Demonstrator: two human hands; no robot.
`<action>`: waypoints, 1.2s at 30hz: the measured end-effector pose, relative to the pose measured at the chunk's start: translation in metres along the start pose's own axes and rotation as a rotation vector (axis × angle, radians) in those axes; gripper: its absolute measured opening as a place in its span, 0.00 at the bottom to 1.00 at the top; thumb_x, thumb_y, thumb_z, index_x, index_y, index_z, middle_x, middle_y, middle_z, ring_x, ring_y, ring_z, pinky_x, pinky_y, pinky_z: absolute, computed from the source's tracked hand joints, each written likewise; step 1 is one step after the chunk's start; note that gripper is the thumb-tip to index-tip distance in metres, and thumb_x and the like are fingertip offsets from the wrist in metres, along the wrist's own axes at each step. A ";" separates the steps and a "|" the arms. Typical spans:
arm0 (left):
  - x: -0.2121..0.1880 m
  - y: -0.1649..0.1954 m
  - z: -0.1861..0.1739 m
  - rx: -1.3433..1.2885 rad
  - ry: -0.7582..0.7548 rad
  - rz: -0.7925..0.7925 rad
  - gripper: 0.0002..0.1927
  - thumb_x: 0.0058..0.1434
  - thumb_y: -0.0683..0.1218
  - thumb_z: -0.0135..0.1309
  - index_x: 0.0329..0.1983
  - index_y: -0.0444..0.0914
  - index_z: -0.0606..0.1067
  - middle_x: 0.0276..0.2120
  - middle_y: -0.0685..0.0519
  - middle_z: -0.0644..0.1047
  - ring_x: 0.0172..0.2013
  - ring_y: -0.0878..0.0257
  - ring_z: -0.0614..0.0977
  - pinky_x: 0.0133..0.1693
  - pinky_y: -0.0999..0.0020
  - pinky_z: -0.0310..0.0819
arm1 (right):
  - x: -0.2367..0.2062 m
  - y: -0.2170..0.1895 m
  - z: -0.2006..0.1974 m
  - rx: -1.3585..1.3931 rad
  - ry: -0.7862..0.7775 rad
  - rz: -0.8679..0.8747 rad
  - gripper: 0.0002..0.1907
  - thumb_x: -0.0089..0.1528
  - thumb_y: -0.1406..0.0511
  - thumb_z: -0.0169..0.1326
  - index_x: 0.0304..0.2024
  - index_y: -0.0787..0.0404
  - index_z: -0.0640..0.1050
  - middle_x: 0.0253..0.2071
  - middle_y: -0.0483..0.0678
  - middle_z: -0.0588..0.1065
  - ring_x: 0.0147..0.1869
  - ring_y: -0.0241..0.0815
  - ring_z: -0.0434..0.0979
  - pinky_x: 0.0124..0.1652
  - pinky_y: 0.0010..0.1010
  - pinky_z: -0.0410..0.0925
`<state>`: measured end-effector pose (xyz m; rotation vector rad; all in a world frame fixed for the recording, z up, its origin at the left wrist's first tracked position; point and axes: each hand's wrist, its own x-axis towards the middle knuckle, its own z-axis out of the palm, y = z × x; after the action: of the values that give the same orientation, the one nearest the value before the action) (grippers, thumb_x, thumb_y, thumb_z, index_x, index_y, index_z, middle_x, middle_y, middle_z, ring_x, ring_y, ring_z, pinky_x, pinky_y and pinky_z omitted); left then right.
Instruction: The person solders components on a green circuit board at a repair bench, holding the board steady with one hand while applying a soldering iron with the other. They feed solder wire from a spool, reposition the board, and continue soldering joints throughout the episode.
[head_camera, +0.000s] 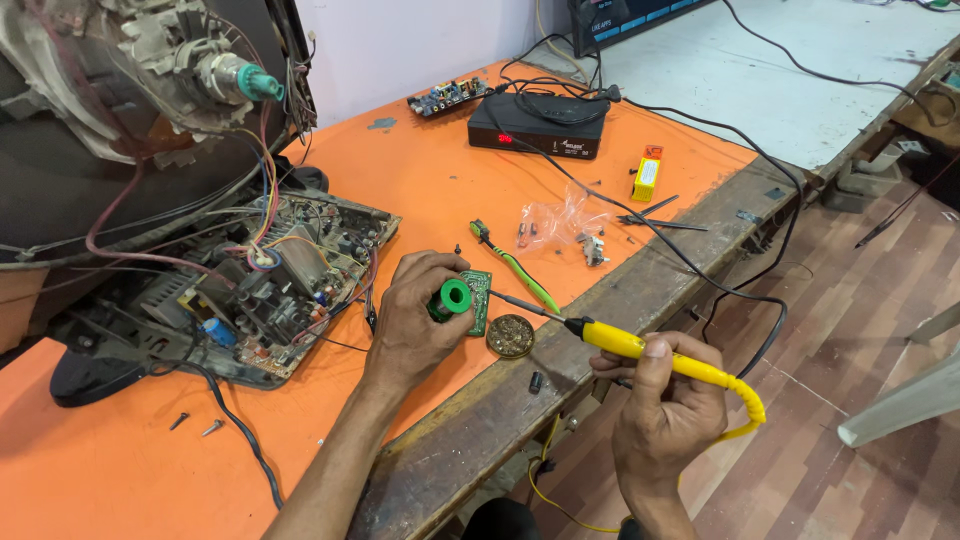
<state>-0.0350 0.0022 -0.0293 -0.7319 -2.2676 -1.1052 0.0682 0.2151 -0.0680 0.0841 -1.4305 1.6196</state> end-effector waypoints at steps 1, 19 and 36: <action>0.001 0.000 0.001 0.007 0.005 0.009 0.10 0.47 0.40 0.62 0.32 0.32 0.77 0.47 0.49 0.81 0.53 0.53 0.79 0.49 0.58 0.76 | 0.000 0.000 0.000 0.005 -0.002 0.009 0.10 0.74 0.66 0.47 0.49 0.69 0.67 0.38 0.56 0.75 0.37 0.46 0.83 0.36 0.34 0.80; 0.001 -0.004 0.006 0.032 0.027 0.018 0.11 0.44 0.39 0.63 0.32 0.33 0.78 0.45 0.50 0.80 0.52 0.54 0.79 0.47 0.60 0.77 | 0.008 0.005 -0.001 0.037 0.058 0.138 0.12 0.75 0.64 0.46 0.47 0.70 0.68 0.34 0.58 0.76 0.32 0.48 0.82 0.33 0.35 0.79; 0.001 -0.001 0.009 0.060 -0.001 -0.027 0.11 0.46 0.40 0.66 0.34 0.34 0.81 0.45 0.51 0.79 0.53 0.55 0.77 0.48 0.61 0.78 | 0.001 0.008 -0.002 0.023 0.050 0.083 0.11 0.75 0.64 0.45 0.48 0.69 0.66 0.36 0.57 0.74 0.33 0.49 0.82 0.33 0.35 0.79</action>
<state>-0.0386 0.0096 -0.0341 -0.6801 -2.3074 -1.0440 0.0631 0.2187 -0.0742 -0.0023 -1.3939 1.6939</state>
